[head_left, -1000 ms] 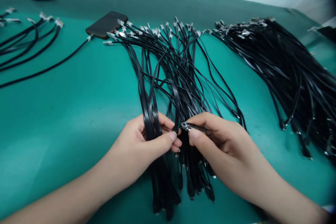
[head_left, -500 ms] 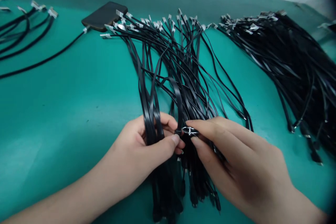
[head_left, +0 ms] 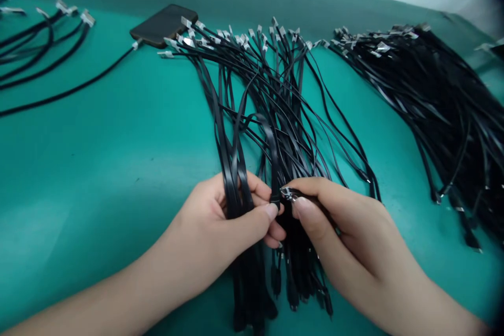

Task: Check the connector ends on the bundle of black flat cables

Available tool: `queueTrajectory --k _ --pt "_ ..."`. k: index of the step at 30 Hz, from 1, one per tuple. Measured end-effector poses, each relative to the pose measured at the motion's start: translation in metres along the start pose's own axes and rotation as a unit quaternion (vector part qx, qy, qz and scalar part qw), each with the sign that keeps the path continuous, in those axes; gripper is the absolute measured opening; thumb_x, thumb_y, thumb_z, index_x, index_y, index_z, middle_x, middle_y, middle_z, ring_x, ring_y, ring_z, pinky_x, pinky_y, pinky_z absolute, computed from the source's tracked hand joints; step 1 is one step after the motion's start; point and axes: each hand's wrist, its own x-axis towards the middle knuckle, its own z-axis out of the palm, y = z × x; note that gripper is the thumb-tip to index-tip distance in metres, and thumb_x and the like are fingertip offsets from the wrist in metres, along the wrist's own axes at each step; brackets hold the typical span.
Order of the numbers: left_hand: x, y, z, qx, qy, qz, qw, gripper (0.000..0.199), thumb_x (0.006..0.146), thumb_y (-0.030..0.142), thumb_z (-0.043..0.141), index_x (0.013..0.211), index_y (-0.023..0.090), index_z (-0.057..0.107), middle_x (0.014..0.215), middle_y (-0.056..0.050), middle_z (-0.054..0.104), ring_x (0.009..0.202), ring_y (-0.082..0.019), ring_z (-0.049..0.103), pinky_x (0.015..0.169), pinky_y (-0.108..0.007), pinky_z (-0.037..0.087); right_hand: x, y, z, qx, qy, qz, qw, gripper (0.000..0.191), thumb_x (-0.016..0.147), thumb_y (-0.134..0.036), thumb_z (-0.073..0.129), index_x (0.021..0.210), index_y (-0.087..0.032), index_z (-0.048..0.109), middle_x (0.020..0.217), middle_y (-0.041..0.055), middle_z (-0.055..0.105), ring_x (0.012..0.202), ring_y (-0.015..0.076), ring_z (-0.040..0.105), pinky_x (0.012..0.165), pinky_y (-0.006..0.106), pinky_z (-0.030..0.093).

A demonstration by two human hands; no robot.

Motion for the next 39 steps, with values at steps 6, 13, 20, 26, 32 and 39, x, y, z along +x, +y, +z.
queueTrajectory --k 6,13,20,26,32,39 --pt "0.0006 0.0011 0.0018 -0.005 0.011 -0.010 1.000 0.014 0.077 0.012 0.075 0.076 0.018 0.062 0.057 0.002 0.074 0.054 -0.010 0.071 0.057 -0.015 0.060 0.0028 0.0001 -0.0008 0.026 -0.014 0.010 1.000 0.024 0.104 -0.020 0.045 0.093 -0.023 0.065 0.076 -0.0006 0.067 0.063 0.0121 0.061 0.056 0.023 0.046" --pt "-0.0010 0.0030 0.0012 -0.007 0.010 -0.021 1.000 0.016 0.077 0.010 0.074 0.074 0.018 0.061 0.055 0.003 0.073 0.052 -0.009 0.070 0.056 -0.014 0.059 0.0041 -0.0026 -0.0019 0.043 -0.029 0.008 0.999 0.022 0.103 -0.016 0.049 0.095 -0.024 0.067 0.082 -0.0013 0.070 0.068 0.0115 0.064 0.061 0.023 0.048" --pt "-0.0016 0.0019 0.0003 0.001 0.010 -0.013 1.000 0.015 0.075 0.011 0.075 0.075 0.018 0.062 0.056 0.003 0.073 0.051 -0.008 0.069 0.054 -0.013 0.058 0.0000 0.0009 -0.0003 0.036 -0.012 0.004 0.999 0.022 0.102 -0.014 0.050 0.100 -0.026 0.068 0.095 -0.0002 0.073 0.076 0.0109 0.068 0.067 0.022 0.051" --pt "-0.0012 0.0043 0.0023 0.004 0.017 -0.022 1.000 0.018 0.069 0.011 0.076 0.074 0.018 0.061 0.052 0.005 0.070 0.048 -0.008 0.067 0.052 -0.013 0.057 0.0002 0.0025 -0.0018 0.024 0.003 -0.011 1.000 0.022 0.101 -0.014 0.052 0.099 -0.026 0.070 0.091 -0.0012 0.074 0.072 0.0098 0.067 0.063 0.020 0.050" --pt "-0.0012 0.0030 0.0018 0.027 0.016 -0.024 0.999 0.015 0.070 0.010 0.076 0.075 0.017 0.063 0.052 0.006 0.070 0.049 -0.006 0.065 0.051 -0.011 0.055 0.0009 0.0029 -0.0024 0.006 0.002 -0.030 1.000 0.022 0.101 -0.012 0.051 0.093 -0.024 0.068 0.083 -0.0039 0.070 0.067 0.0075 0.064 0.060 0.018 0.047" --pt "-0.0008 0.0049 0.0021 0.044 0.026 -0.016 0.999 0.016 0.069 0.010 0.076 0.073 0.017 0.063 0.052 0.006 0.069 0.047 -0.006 0.064 0.049 -0.011 0.053 -0.0008 0.0047 -0.0075 -0.055 0.035 -0.026 0.998 0.016 0.101 -0.016 0.051 0.092 -0.022 0.063 0.078 -0.0034 0.067 0.063 0.0089 0.060 0.058 0.021 0.046"
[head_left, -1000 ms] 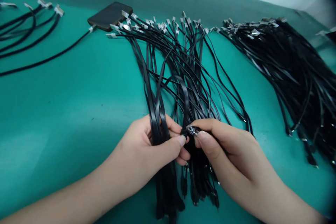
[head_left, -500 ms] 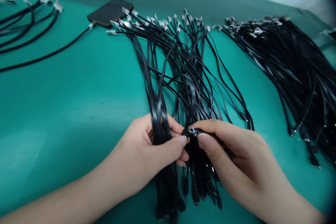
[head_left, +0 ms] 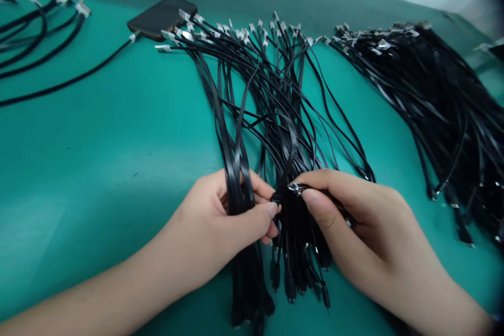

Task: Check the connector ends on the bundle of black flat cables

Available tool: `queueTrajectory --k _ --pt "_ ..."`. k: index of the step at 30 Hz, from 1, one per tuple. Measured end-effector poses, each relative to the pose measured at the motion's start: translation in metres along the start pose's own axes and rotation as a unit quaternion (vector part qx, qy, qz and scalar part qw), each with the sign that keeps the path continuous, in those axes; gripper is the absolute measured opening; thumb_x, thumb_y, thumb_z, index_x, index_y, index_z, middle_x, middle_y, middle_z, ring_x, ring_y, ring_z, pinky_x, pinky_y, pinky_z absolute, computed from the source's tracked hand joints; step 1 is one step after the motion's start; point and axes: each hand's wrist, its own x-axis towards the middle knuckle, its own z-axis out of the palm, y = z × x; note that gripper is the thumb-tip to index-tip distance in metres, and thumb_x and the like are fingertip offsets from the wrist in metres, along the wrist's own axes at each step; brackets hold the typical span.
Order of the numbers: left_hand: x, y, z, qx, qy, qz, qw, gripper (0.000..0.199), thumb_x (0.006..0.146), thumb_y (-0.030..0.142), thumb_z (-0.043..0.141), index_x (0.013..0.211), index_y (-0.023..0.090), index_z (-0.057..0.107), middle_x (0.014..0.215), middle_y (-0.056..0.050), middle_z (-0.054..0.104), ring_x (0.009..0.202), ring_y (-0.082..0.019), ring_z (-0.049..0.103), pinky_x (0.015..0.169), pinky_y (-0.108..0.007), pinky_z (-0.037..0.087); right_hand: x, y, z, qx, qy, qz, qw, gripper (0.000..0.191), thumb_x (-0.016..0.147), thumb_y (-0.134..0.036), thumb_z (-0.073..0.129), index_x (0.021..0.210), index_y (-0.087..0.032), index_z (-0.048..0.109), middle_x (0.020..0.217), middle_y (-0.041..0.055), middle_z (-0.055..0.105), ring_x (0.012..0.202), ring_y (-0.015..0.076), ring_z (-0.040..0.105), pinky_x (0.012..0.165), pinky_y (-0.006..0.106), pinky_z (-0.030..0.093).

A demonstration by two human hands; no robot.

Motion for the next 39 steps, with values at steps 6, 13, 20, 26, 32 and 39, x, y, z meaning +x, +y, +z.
queueTrajectory --k 6,13,20,26,32,39 --pt "0.0018 -0.0041 -0.0026 0.032 -0.008 0.027 0.999 0.011 0.072 0.013 0.076 0.075 0.018 0.067 0.056 0.005 0.069 0.053 -0.007 0.064 0.053 -0.013 0.053 -0.0009 0.0014 -0.0046 -0.019 -0.014 -0.035 0.999 0.014 0.101 -0.017 0.052 0.100 -0.023 0.064 0.089 0.0006 0.067 0.076 0.0136 0.062 0.066 0.025 0.049" --pt "0.0021 -0.0075 -0.0051 0.048 -0.009 0.037 0.998 0.009 0.074 0.016 0.076 0.077 0.020 0.068 0.059 0.005 0.070 0.054 -0.008 0.064 0.054 -0.014 0.053 -0.0035 0.0015 -0.0026 -0.001 -0.026 -0.044 0.999 0.016 0.102 -0.016 0.050 0.102 -0.024 0.063 0.090 0.0006 0.066 0.076 0.0141 0.062 0.066 0.026 0.049" --pt "0.0009 -0.0067 -0.0059 0.052 -0.006 0.034 0.998 0.010 0.072 0.016 0.077 0.075 0.020 0.068 0.058 0.005 0.069 0.054 -0.008 0.064 0.054 -0.014 0.052 -0.0033 0.0031 -0.0019 0.005 -0.040 -0.039 0.998 0.014 0.102 -0.017 0.049 0.101 -0.024 0.062 0.091 -0.0002 0.066 0.077 0.0129 0.062 0.067 0.026 0.048" --pt "0.0029 -0.0075 -0.0047 0.058 -0.007 0.035 0.998 0.008 0.074 0.016 0.076 0.075 0.020 0.069 0.060 0.005 0.069 0.055 -0.008 0.063 0.054 -0.014 0.051 -0.0036 0.0026 -0.0006 -0.004 -0.038 -0.033 0.999 0.014 0.103 -0.018 0.049 0.097 -0.023 0.060 0.089 0.0004 0.067 0.076 0.0134 0.064 0.066 0.026 0.048" --pt "0.0015 -0.0054 -0.0043 0.063 -0.006 0.024 0.998 0.009 0.072 0.016 0.077 0.074 0.019 0.069 0.060 0.005 0.068 0.055 -0.007 0.062 0.054 -0.014 0.050 -0.0045 0.0031 0.0003 -0.010 -0.040 -0.027 0.999 0.015 0.103 -0.018 0.049 0.098 -0.025 0.061 0.089 -0.0002 0.068 0.074 0.0139 0.064 0.064 0.027 0.048" --pt "0.0021 -0.0059 -0.0046 0.060 0.002 0.009 0.998 0.009 0.073 0.018 0.078 0.076 0.020 0.069 0.059 0.005 0.068 0.054 -0.008 0.061 0.053 -0.016 0.049 -0.0075 0.0024 -0.0004 -0.038 -0.040 -0.028 0.998 0.016 0.103 -0.020 0.048 0.098 -0.026 0.062 0.090 0.0010 0.070 0.074 0.0166 0.067 0.061 0.029 0.048"
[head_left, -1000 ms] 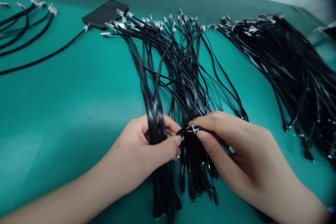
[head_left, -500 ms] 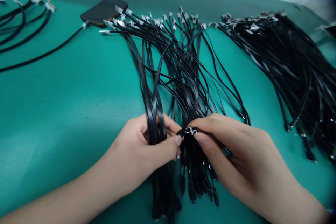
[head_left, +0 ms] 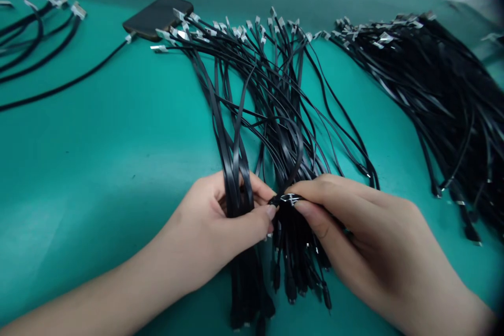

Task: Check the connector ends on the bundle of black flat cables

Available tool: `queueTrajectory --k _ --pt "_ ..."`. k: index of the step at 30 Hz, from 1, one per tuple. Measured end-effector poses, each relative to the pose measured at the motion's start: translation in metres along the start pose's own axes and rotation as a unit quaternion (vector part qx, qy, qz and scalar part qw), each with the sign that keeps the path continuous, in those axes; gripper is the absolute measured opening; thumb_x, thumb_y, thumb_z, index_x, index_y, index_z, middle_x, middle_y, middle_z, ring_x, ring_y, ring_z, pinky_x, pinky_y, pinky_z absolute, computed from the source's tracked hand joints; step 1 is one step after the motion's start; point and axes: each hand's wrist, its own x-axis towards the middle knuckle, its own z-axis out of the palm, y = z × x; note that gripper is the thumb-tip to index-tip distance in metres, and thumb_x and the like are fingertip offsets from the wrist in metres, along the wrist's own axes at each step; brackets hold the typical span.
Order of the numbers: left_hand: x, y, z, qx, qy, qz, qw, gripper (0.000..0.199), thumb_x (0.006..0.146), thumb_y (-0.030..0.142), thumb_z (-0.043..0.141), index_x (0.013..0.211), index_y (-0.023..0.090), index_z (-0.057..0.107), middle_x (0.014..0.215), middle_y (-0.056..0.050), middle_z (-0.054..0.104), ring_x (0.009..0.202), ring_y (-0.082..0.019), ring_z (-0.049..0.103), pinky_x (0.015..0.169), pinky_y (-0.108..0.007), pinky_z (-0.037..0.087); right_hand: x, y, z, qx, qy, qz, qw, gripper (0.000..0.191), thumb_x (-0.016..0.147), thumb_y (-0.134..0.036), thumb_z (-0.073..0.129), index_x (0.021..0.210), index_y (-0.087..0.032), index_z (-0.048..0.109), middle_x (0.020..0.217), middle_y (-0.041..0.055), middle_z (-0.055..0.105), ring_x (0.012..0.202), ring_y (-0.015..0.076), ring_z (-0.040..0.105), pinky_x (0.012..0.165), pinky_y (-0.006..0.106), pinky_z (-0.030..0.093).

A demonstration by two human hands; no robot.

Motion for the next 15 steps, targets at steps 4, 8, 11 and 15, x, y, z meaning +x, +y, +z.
queueTrajectory --k 4,8,11,15 --pt "-0.0001 -0.0003 0.0014 -0.001 -0.008 0.003 1.000 0.008 0.075 0.018 0.077 0.076 0.019 0.069 0.060 0.005 0.069 0.055 -0.008 0.062 0.054 -0.015 0.050 0.0007 0.0000 -0.0001 -0.013 0.009 -0.002 1.000 0.016 0.103 -0.019 0.049 0.101 -0.025 0.064 0.089 0.0015 0.071 0.073 0.0169 0.068 0.060 0.029 0.049" --pt "-0.0023 0.0009 0.0025 -0.024 -0.010 0.008 1.000 0.008 0.078 0.016 0.076 0.078 0.019 0.068 0.060 0.005 0.070 0.056 -0.008 0.065 0.057 -0.015 0.054 0.0055 0.0016 -0.0012 -0.067 0.109 0.013 0.992 0.014 0.100 -0.017 0.052 0.100 -0.022 0.065 0.087 0.0029 0.072 0.071 0.0173 0.068 0.061 0.030 0.049" --pt "-0.0020 0.0025 0.0016 -0.041 -0.022 0.005 0.999 0.008 0.081 0.019 0.075 0.088 0.018 0.071 0.063 0.004 0.073 0.059 -0.008 0.068 0.063 -0.017 0.057 0.0082 0.0017 -0.0012 -0.071 0.166 0.023 0.983 0.013 0.099 -0.016 0.053 0.101 -0.022 0.065 0.086 0.0034 0.073 0.071 0.0174 0.067 0.062 0.030 0.049" --pt "-0.0008 0.0028 -0.0010 -0.047 -0.040 0.004 0.998 0.015 0.084 0.025 0.075 0.095 0.015 0.073 0.071 0.000 0.077 0.067 -0.011 0.072 0.072 -0.021 0.059 0.0087 -0.0001 0.0015 -0.042 0.170 0.015 0.984 0.014 0.098 -0.013 0.054 0.102 -0.021 0.065 0.086 0.0024 0.071 0.072 0.0153 0.067 0.062 0.028 0.049"
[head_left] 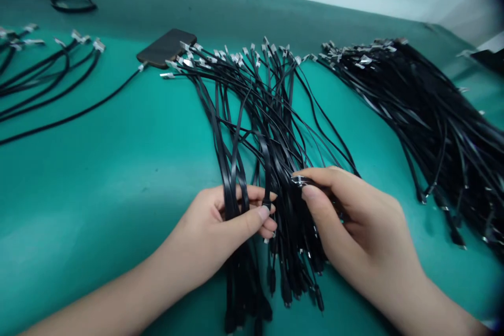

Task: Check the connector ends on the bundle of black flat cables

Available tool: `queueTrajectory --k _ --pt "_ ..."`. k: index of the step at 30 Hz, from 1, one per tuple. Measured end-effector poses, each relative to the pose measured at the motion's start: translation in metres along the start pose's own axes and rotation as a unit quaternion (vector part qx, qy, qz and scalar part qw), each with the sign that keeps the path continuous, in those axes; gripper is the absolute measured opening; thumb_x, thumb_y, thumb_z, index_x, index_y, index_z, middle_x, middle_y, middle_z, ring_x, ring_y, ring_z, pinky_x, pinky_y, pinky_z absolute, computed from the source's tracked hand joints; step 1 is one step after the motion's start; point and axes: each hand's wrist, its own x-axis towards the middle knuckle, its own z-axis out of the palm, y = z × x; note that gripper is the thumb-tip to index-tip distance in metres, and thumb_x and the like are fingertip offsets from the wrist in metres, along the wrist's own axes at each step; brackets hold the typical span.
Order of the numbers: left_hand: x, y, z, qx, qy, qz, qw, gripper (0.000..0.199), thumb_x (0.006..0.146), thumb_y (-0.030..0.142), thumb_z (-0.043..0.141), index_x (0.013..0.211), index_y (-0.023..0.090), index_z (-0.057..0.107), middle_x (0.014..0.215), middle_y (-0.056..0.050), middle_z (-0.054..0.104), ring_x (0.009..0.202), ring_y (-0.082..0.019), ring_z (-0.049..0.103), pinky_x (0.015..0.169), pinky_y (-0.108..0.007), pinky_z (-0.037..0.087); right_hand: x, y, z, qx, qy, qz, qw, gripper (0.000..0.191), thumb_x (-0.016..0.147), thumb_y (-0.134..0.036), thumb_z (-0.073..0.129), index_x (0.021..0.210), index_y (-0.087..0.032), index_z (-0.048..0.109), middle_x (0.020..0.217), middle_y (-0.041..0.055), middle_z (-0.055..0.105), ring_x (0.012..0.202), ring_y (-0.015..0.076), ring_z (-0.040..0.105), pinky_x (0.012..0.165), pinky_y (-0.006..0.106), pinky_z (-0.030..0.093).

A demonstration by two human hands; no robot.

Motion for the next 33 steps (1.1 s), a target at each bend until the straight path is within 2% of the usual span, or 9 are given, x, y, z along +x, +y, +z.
queueTrajectory --k 4,7,11,16,24,33 --pt "-0.001 0.000 0.000 -0.008 0.011 -0.011 1.000 0.017 0.081 0.024 0.077 0.091 0.013 0.069 0.069 -0.002 0.077 0.065 -0.013 0.073 0.072 -0.026 0.060 -0.002 -0.002 0.001 0.027 0.003 -0.003 1.000 0.014 0.098 -0.014 0.053 0.105 -0.020 0.064 0.085 0.0021 0.070 0.071 0.0144 0.065 0.062 0.028 0.050" --pt "-0.002 0.001 0.004 -0.016 0.018 -0.008 1.000 0.018 0.075 0.019 0.079 0.083 0.015 0.064 0.062 0.000 0.073 0.059 -0.014 0.072 0.068 -0.027 0.060 -0.005 -0.002 0.001 0.047 -0.006 -0.002 0.999 0.015 0.100 -0.015 0.052 0.108 -0.020 0.064 0.088 0.0025 0.070 0.073 0.0150 0.066 0.064 0.028 0.051" --pt "-0.002 0.004 0.008 -0.026 0.015 -0.022 0.999 0.028 0.066 0.015 0.082 0.069 0.018 0.054 0.051 0.004 0.067 0.048 -0.011 0.064 0.054 -0.022 0.054 -0.006 -0.005 0.002 0.050 -0.024 -0.005 0.998 0.015 0.099 -0.016 0.051 0.105 -0.021 0.064 0.088 0.0035 0.070 0.070 0.0156 0.065 0.060 0.029 0.050" --pt "-0.003 0.005 0.010 -0.016 0.026 -0.032 0.999 0.037 0.061 0.018 0.087 0.067 0.020 0.050 0.042 0.009 0.059 0.037 -0.008 0.053 0.039 -0.017 0.044 -0.006 -0.009 0.004 0.075 -0.076 -0.012 0.994 0.014 0.098 -0.014 0.053 0.103 -0.020 0.065 0.086 0.0027 0.070 0.069 0.0140 0.064 0.059 0.027 0.049" --pt "-0.004 0.006 0.010 -0.005 0.034 -0.032 0.999 0.031 0.067 0.013 0.080 0.068 0.021 0.049 0.042 0.010 0.058 0.036 -0.008 0.052 0.038 -0.015 0.044 -0.008 -0.010 0.007 0.099 -0.106 -0.006 0.989 0.016 0.098 -0.014 0.053 0.104 -0.021 0.067 0.086 0.0011 0.070 0.069 0.0131 0.064 0.059 0.026 0.050" --pt "-0.004 0.004 0.010 -0.017 0.030 -0.033 0.999 0.031 0.067 0.011 0.078 0.065 0.021 0.049 0.042 0.009 0.058 0.037 -0.007 0.052 0.038 -0.015 0.044 -0.007 -0.010 0.008 0.104 -0.111 0.003 0.988 0.016 0.099 -0.016 0.052 0.105 -0.020 0.066 0.085 0.0033 0.070 0.068 0.0148 0.064 0.058 0.027 0.050"
